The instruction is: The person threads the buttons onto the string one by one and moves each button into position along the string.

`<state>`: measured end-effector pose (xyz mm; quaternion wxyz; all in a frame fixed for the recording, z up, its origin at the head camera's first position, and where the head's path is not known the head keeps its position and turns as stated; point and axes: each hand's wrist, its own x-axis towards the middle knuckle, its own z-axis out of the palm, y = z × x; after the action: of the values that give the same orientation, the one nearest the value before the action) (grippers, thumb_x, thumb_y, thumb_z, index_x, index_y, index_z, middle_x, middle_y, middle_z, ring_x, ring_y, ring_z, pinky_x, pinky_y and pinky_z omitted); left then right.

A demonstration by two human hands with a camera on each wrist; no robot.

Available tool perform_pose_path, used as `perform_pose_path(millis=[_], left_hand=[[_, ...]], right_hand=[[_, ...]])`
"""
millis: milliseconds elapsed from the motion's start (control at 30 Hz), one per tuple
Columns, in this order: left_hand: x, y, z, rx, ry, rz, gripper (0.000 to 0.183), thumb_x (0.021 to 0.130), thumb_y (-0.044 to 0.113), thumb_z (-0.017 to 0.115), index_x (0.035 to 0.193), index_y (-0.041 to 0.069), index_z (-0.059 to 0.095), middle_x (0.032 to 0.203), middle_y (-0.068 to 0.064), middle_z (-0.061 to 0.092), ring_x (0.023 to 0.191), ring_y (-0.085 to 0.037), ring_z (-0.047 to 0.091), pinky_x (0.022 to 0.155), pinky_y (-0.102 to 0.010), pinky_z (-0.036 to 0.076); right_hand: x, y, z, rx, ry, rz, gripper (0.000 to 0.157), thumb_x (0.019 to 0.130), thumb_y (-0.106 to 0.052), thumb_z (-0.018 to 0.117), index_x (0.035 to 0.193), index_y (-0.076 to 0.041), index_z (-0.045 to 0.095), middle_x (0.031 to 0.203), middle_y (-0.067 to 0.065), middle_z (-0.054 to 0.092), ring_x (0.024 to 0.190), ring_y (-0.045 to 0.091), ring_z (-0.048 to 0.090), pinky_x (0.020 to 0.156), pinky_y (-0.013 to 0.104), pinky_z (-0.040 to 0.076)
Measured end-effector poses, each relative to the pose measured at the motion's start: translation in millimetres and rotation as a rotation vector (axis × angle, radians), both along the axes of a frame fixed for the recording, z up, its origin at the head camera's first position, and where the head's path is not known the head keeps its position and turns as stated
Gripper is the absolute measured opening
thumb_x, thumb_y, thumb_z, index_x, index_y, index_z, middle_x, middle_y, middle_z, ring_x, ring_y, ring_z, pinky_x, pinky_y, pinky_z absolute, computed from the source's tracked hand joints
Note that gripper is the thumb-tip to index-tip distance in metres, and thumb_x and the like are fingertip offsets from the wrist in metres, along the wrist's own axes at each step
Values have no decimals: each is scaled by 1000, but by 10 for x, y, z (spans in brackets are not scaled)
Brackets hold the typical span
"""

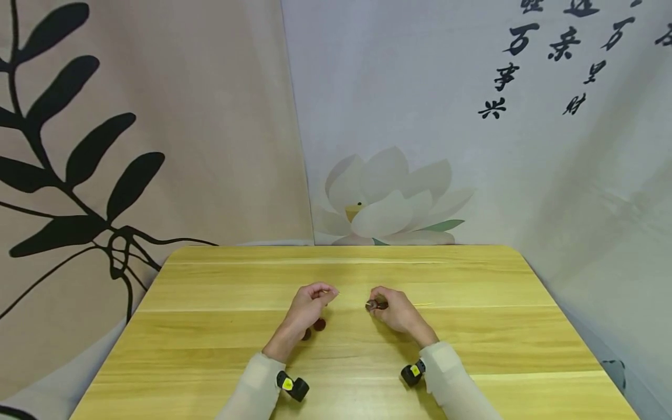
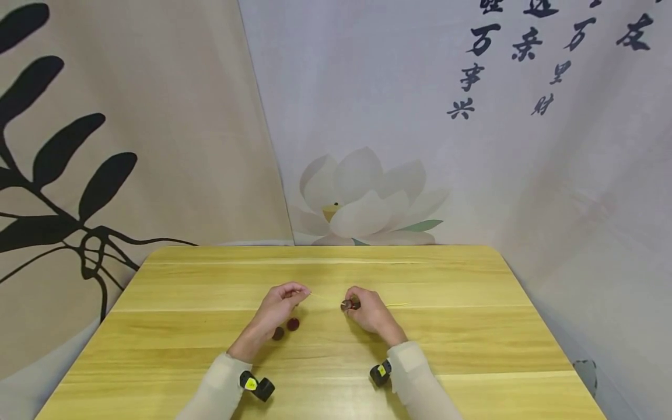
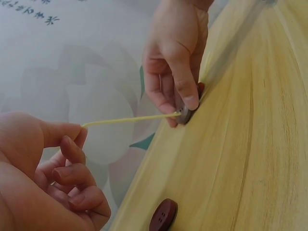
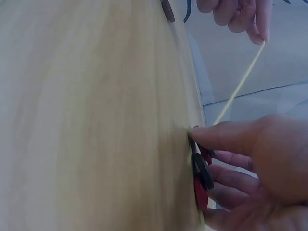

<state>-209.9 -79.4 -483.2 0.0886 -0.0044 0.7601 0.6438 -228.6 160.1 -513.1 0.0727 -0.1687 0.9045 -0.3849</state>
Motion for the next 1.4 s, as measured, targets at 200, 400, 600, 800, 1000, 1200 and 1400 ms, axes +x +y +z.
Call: perform_pose_path(millis=[200,400,600,800,1000,1200,1400], left_hand=[[-5,7,4,-12,6,7,25,97,26,64,109,4,69,81,-1,55,62,-13,42,62,-29,38],[-6,-10,14,0,5,-15,28,96,27,65,109,2,69,84,-6,57,66,-14,43,65,-30,39],[13,-23,31,-8,5,-36,30,97,28,64,110,2,69,91,-13,59,74,-20,47,68,-31,40],[13,-26,22,-14,11,-51,30,97,29,64,110,2,70,90,-14,58,73,-19,46,68,-30,40],[10,-13,18,-13,28,-50,30,97,27,65,108,1,70,90,-9,60,79,-24,49,68,-30,40],[14,-2,28,-11,25,-33,27,97,26,65,108,2,70,88,-8,60,73,-20,47,66,-31,40],[3,4,7,-9,17,-30,28,96,26,65,108,1,70,86,-11,59,67,-17,45,64,-29,40]], right_hand=[[-1,-16,29,6,4,-8,19,87,1,72,98,-11,63,98,0,71,99,21,68,87,41,54],[-3,-24,39,15,-4,-27,19,87,0,72,99,-12,63,98,0,70,98,21,67,87,40,54],[4,-28,36,16,-11,-39,19,87,0,72,100,-11,63,98,-1,70,98,20,67,88,40,54],[23,-37,32,13,9,-30,20,88,0,71,101,-11,63,99,1,70,99,21,68,87,39,54],[31,-32,34,16,23,-24,21,87,-1,72,101,-12,62,101,3,71,101,23,68,87,41,54],[42,-20,48,10,29,-7,24,86,0,73,104,-12,63,101,3,72,100,24,68,87,43,54],[52,16,79,-26,6,35,30,86,-1,74,113,-9,62,104,7,71,102,25,67,88,46,52]])
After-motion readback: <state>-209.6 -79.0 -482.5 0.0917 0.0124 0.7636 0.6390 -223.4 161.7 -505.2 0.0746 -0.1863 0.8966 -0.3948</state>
